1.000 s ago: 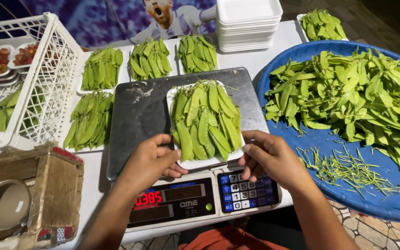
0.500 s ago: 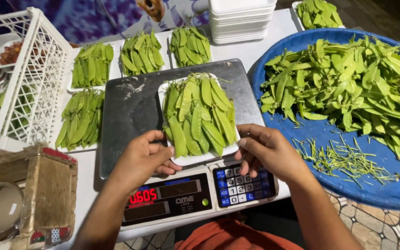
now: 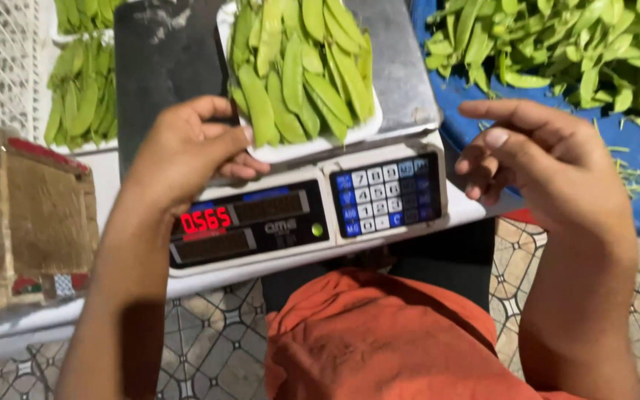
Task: Trimming and weighing green beans into foam trays for packaging.
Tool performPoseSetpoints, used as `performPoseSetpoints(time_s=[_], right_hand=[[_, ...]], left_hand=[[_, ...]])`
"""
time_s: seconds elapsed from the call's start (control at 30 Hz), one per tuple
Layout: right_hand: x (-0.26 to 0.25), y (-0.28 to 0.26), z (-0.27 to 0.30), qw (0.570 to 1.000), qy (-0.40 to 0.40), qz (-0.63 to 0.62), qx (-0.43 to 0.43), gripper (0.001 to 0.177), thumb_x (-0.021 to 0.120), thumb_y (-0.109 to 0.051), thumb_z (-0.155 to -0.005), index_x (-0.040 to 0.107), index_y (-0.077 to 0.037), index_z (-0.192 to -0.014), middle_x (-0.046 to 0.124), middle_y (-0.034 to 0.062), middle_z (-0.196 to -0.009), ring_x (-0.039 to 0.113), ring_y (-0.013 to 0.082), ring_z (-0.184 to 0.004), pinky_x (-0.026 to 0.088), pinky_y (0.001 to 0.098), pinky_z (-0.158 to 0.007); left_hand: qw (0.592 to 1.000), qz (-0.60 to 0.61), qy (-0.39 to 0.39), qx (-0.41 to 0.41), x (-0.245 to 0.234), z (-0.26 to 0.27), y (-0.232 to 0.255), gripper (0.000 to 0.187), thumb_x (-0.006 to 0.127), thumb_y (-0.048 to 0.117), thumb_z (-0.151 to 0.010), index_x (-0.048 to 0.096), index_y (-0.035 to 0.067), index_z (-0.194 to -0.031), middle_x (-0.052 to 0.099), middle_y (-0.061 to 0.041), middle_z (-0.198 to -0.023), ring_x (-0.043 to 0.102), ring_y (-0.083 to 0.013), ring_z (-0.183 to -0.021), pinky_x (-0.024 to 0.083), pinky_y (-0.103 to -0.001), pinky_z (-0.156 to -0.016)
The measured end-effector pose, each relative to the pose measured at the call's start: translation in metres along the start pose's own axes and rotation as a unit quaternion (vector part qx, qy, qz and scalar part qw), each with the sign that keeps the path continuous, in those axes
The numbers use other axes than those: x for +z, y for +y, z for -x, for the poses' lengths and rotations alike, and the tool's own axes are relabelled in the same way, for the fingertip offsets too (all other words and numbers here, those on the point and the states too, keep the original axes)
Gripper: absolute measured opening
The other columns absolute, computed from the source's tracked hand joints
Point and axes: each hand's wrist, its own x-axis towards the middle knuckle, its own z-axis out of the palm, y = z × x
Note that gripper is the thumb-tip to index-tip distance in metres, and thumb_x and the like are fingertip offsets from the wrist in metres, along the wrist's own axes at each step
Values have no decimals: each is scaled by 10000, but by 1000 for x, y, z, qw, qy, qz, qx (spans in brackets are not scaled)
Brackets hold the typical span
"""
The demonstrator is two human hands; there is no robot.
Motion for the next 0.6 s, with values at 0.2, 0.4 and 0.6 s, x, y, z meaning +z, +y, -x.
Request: performPoseSetpoints(time_s=[0.2,0.4,0.6], right_hand=[[-5,-8,30,999,27,32,-30,381,500,-80,-1063,579,71,-1404,647,222,-880,597,221,-724,583,335,-570],[-18,-6,42,997,55,43,-37,352,502,-88,-1071,603,73,-1367,628,212,-859,609,225,-798,546,334,-577],[-34,-1,39,996,56,32,-56,369,515,-107,-1062,600,76,-1370,663,200,-893,639,238,-741,537,308,-591]], left_hand=[[998,44,-1,42,1,-6,-11,381,655,3,-973,571,-25,-1344,764,-210,-821,774,-183,-696,641,-176,-614],[997,63,-2,44,1,-13,-15,337,657,15,-982,558,-21,-1303,748,-243,-837,783,-212,-717,635,-184,-600],[998,53,5,16,3,-2,-1,112,662,-11,-1005,604,-26,-1100,733,-236,-842,741,-211,-707,609,-198,-622]])
